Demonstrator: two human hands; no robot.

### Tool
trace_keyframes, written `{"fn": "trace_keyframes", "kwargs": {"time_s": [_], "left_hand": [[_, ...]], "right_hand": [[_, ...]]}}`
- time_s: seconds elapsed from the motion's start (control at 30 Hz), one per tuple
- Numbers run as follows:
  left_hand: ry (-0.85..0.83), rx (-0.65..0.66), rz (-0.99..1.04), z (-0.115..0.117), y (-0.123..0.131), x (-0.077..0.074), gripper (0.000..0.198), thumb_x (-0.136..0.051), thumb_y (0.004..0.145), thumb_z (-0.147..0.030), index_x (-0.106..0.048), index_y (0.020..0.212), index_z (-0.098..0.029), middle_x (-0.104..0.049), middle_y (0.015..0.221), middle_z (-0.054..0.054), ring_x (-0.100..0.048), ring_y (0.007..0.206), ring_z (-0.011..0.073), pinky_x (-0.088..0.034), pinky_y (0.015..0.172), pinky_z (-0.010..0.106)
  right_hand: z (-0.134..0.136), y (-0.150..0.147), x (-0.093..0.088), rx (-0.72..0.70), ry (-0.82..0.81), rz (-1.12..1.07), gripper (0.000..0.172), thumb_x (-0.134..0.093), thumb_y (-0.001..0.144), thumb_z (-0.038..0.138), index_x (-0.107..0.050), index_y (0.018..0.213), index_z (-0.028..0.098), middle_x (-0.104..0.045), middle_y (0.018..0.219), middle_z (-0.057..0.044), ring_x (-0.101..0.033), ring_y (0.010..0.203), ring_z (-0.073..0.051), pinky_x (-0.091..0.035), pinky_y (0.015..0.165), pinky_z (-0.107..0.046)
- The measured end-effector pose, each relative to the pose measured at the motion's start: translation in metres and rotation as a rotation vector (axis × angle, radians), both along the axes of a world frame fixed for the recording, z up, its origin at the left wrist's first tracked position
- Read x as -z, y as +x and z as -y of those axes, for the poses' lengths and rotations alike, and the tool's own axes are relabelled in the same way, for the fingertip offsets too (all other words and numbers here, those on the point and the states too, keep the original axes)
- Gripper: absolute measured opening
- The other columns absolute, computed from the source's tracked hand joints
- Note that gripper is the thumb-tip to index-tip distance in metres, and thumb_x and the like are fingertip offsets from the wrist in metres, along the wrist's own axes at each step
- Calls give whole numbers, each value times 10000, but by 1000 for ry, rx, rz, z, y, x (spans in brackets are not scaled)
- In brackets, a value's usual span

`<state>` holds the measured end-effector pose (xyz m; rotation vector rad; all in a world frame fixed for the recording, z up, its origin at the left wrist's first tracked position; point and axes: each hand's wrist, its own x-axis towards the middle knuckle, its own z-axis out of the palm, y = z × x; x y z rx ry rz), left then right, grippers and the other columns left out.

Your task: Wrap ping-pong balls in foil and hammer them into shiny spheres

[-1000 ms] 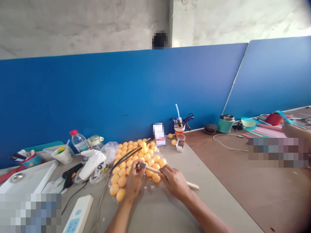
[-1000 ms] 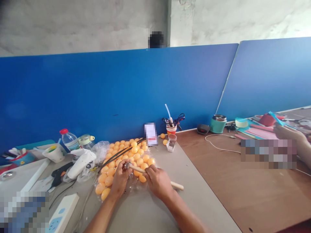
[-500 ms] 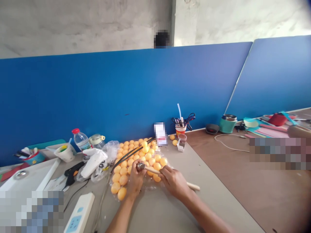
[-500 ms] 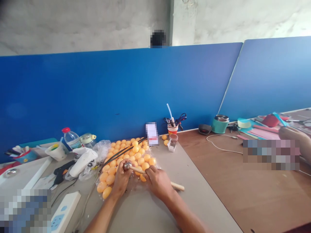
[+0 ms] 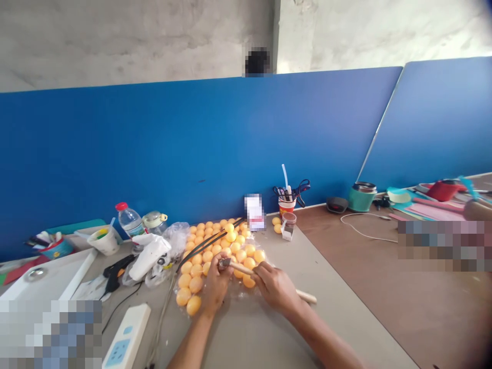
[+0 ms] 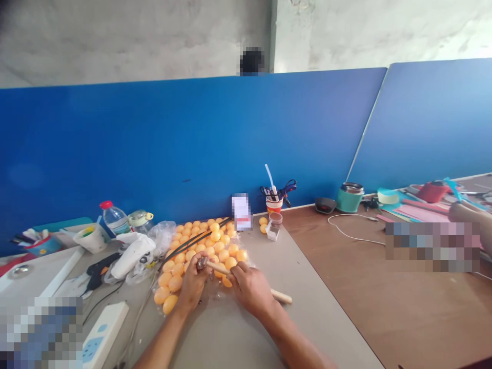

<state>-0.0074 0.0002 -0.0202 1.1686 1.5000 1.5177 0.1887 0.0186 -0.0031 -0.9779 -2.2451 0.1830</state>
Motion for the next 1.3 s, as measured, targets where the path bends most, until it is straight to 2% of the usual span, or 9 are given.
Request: {"fn": "trace_keyframes", "kwargs": {"time_s": [0.07, 0.17, 0.33, 0.53, 0.7, 0.87, 1.0, 1.17, 1.3], "left_hand": [[1, -19, 3, 0, 0, 0, 432, -651, 729, -334, -544, 1119, -183, -660, 933, 55, -636, 821, 199, -514, 726, 319], [5, -74, -1, 0, 1, -4, 453, -680, 714, -382, -566, 1104, -182, -665, 892, 53, -638, 773, 196, -518, 718, 326], [-23, -52, -1, 2, 6, -10, 427, -674, 733, -403, -556, 1080, -186, -658, 889, 36, -620, 761, 176, -511, 718, 308], [1, -64, -75, 1, 2, -5, 342, -643, 699, -294, -573, 1018, -193, -616, 835, 10, -580, 711, 160, -483, 656, 281], [-23, -91, -60, 0, -2, -2, 398, -671, 702, -331, -583, 1067, -199, -640, 879, 34, -605, 748, 183, -492, 693, 306], [24, -65, -32, 0, -4, 1, 375, -697, 688, -307, -591, 1031, -197, -635, 903, 36, -603, 780, 185, -488, 717, 305], [-11, -77, -31, 0, -3, 0, 386, -692, 709, -316, -591, 1067, -212, -629, 882, 29, -581, 727, 175, -476, 676, 294], [26, -47, -24, 0, -1, 1, 341, -701, 694, -288, -605, 1010, -201, -620, 841, 19, -565, 699, 161, -467, 664, 281], [-14, -77, -66, -1, -1, 2, 348, -699, 697, -288, -612, 1025, -213, -623, 843, 21, -560, 698, 168, -465, 662, 288]], "right_hand": [[-1, 1, 1, -22, -1, 5, 244, -399, 965, 233, -601, 831, 200, -629, 769, -28, -579, 586, -125, -357, 571, -216], [-4, 5, 0, 23, 13, -78, 256, -361, 974, 228, -602, 896, 191, -645, 817, -49, -599, 626, -135, -376, 595, -220], [-6, 7, -1, 35, 39, -122, 280, -339, 987, 250, -606, 938, 181, -656, 836, -63, -611, 658, -149, -394, 614, -229], [0, 1, -1, -29, -63, 21, 270, -374, 976, 249, -610, 852, 201, -637, 789, -33, -583, 594, -130, -363, 568, -222], [-2, 3, -2, 14, -54, -44, 278, -356, 979, 247, -612, 887, 187, -647, 833, -55, -604, 644, -138, -372, 596, -222], [-2, 4, -3, -13, -121, 51, 271, -374, 971, 251, -611, 849, 203, -645, 811, -36, -598, 606, -132, -360, 573, -222], [-2, 5, -3, -3, -88, -13, 300, -330, 984, 262, -610, 907, 190, -655, 867, -64, -624, 673, -153, -387, 617, -233], [-1, 5, -6, 5, -137, 51, 309, -351, 982, 272, -612, 836, 195, -642, 810, -42, -605, 612, -143, -362, 576, -231], [0, 5, -7, -7, -99, -5, 313, -328, 987, 275, -614, 895, 187, -648, 855, -57, -617, 660, -147, -375, 606, -231]]}}
